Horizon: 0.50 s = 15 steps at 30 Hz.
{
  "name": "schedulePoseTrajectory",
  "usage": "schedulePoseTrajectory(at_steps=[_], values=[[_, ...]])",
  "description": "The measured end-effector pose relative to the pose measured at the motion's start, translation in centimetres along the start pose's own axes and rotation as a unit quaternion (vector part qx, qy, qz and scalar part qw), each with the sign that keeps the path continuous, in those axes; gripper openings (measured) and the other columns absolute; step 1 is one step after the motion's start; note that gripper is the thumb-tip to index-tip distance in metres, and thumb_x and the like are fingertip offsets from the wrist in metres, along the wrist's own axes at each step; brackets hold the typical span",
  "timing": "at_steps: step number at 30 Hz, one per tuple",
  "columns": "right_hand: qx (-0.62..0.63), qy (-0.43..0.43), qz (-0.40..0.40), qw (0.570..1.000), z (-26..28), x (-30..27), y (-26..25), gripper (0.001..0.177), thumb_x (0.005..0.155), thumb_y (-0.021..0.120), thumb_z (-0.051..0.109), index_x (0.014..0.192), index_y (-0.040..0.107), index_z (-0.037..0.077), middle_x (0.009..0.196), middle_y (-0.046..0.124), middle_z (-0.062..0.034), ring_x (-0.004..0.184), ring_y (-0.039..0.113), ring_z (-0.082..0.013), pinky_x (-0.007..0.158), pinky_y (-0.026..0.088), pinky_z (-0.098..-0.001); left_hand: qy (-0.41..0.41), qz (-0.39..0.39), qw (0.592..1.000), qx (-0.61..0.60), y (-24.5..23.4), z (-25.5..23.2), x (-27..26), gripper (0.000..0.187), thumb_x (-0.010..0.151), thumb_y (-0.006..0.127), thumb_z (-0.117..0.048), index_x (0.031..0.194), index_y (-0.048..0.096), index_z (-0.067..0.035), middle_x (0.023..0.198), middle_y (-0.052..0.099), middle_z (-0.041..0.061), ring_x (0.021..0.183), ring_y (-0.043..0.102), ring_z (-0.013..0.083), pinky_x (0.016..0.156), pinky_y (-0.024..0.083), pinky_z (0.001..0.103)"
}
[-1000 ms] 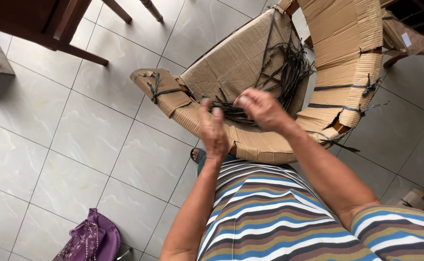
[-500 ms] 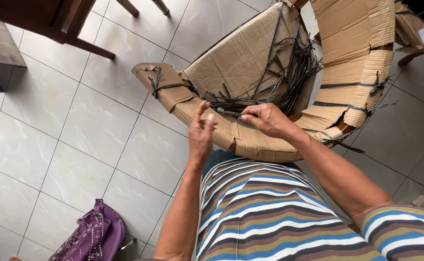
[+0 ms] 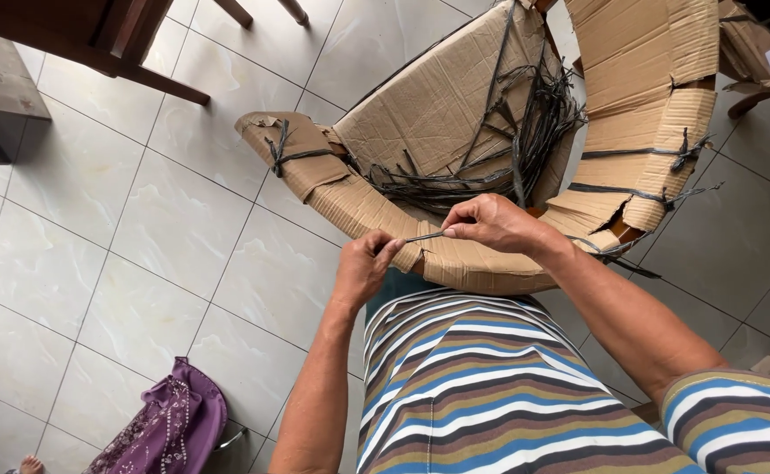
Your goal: Wrapping a chair frame with black synthetic rattan strips for furniture manufacturing.
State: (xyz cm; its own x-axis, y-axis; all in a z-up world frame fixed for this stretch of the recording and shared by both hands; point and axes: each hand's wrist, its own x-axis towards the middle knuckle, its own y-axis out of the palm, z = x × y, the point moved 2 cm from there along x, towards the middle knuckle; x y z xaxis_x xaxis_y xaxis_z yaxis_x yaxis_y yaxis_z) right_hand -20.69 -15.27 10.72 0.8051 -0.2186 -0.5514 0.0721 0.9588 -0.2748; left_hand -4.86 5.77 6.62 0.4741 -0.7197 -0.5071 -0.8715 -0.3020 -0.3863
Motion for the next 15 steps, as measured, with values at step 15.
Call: schedulePoseTrajectory(at_steps=[15], values=[[-0.158, 0.168, -0.161, 0.96, -14.7, 13.5, 2.1, 0.02, 0.088, 0.071, 0.044, 0.105, 0.081, 0.037, 0.092, 0.078, 0.0029, 0.097, 0.074, -0.0275, 0.08, 0.058, -0.0414, -0.276, -0.116, 0.923, -0.241, -1.9, 9.1, -0.8, 0.037, 0.101, 0.061, -0.026, 0.12, 0.068, 0.005, 0.097, 0.073, 0.019, 0.08, 0.065, 0.02, 0.073, 0.055, 0.03]])
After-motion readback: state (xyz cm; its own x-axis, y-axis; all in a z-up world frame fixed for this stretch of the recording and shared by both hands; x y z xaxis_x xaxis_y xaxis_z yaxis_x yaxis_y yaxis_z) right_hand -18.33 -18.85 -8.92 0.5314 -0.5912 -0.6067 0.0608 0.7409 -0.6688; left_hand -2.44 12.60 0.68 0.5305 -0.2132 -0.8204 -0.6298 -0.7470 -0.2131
